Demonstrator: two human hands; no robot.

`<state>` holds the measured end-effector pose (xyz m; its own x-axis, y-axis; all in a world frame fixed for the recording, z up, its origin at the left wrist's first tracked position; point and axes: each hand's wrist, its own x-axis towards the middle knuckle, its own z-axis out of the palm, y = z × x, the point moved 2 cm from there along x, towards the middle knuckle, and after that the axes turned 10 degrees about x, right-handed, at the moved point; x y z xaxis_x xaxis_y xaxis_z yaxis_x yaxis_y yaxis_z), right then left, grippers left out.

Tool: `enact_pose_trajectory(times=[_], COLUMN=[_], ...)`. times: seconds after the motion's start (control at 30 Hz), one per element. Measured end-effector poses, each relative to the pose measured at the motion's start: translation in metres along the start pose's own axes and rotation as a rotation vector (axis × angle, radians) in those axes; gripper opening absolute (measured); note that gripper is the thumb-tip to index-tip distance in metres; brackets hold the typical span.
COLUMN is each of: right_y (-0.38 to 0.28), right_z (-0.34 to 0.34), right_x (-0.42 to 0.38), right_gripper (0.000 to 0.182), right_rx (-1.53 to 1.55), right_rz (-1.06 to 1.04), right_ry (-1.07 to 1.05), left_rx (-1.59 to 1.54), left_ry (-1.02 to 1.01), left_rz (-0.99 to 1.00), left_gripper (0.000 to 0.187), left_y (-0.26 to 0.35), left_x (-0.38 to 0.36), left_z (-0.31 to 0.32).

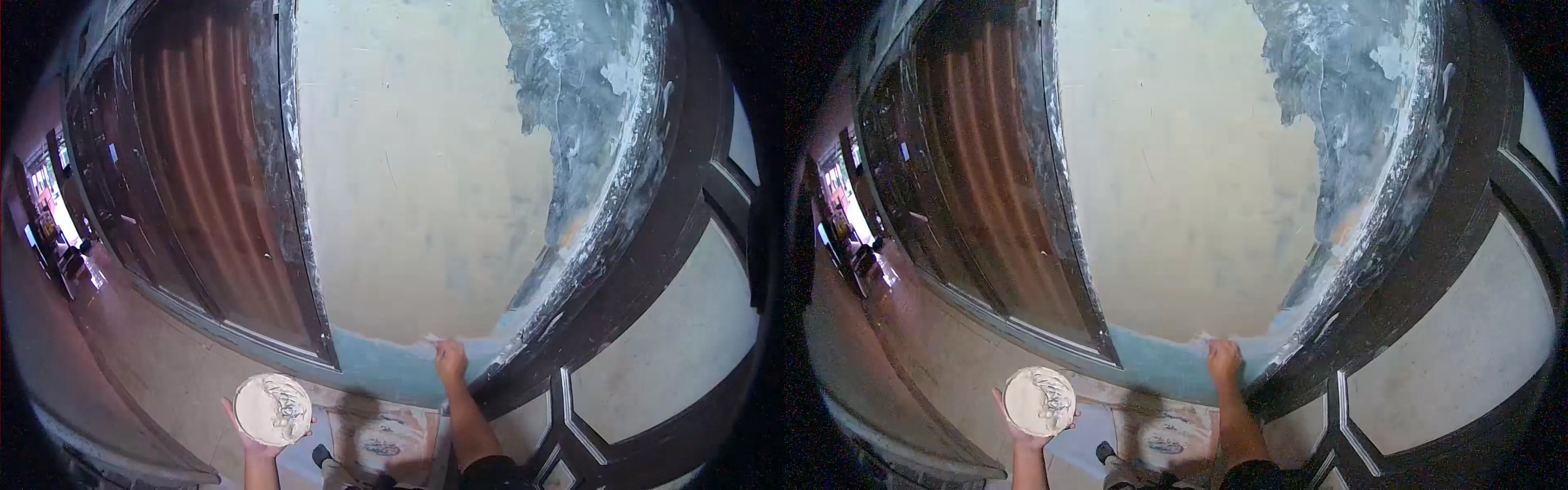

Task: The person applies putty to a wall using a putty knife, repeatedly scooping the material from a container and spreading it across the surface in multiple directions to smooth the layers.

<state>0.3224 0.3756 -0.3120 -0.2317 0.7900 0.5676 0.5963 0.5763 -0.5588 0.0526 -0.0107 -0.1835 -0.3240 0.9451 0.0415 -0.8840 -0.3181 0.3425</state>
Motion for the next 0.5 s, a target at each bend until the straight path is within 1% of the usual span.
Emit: enact_pose_trajectory(times=[0.03,0.07,0.1,0.13,0.17,0.2,0.27,0.3,0.33,0.37,0.4,0.43,0.47,0.5], right_y=[-0.01,-0.019,-0.027,-0.034,-0.044,-0.05,-0.062,-0.081,-0.099,-0.12,-0.139,-0.157,-0.175,-0.192], right_z=[-0.01,-0.019,-0.03,-0.043,-0.055,-0.063,-0.076,-0.089,-0.104,-0.119,-0.133,-0.146,-0.158,-0.17], right_x=[0.015,0.024,0.029,0.03,0.028,0.028,0.021,0.021,0.026,0.032,0.038,0.043,0.046,0.047], right_gripper=[0.009,0.009,0.008,0.008,0.009,0.009,0.012,0.017,0.017,0.02,0.022,0.022,0.025,0.028], right_rx=[-0.021,-0.021,0.031,0.081,0.056,0.051,0.306,0.372,0.367,0.469,0.571,0.564,0.583,0.6], right_rz=[-0.037,-0.033,-0.029,-0.029,-0.033,-0.039,-0.221,-0.211,-0.212,-0.285,-0.356,-0.353,-0.492,-0.63], right_ry=[0.079,0.077,0.099,0.124,0.078,0.082,-0.024,-0.103,-0.104,-0.182,-0.261,-0.266,-0.322,-0.378], left_rx=[-0.066,-0.064,-0.017,0.026,-0.052,0.037,0.123,0.064,0.006,0.059,0.079,0.034,-0.011,-0.019], left_ry=[0.211,0.215,0.16,0.101,0.059,0.022,-0.015,0.024,0.064,0.075,-0.067,0.013,0.093,0.095], left_rz=[0.084,0.081,0.053,0.025,0.002,0.0,-0.019,-0.032,-0.045,0.012,-0.06,-0.056,-0.054,-0.062], left_gripper=[0.117,0.117,0.117,0.116,0.114,0.111,0.109,0.109,0.109,0.109,0.111,0.111,0.111,0.111], left_y=[-0.002,-0.001,0.0,-0.001,-0.005,-0.005,-0.01,-0.014,-0.02,-0.031,-0.035,-0.042,-0.051,-0.056], left_x=[0.001,0.0,0.001,0.002,0.004,0.007,0.014,0.018,0.022,0.03,0.036,0.043,0.05,0.055], left_z=[0.012,0.007,0.0,0.006,0.012,0.009,0.003,0.002,0.005,0.024,0.027,0.033,0.04,0.044])
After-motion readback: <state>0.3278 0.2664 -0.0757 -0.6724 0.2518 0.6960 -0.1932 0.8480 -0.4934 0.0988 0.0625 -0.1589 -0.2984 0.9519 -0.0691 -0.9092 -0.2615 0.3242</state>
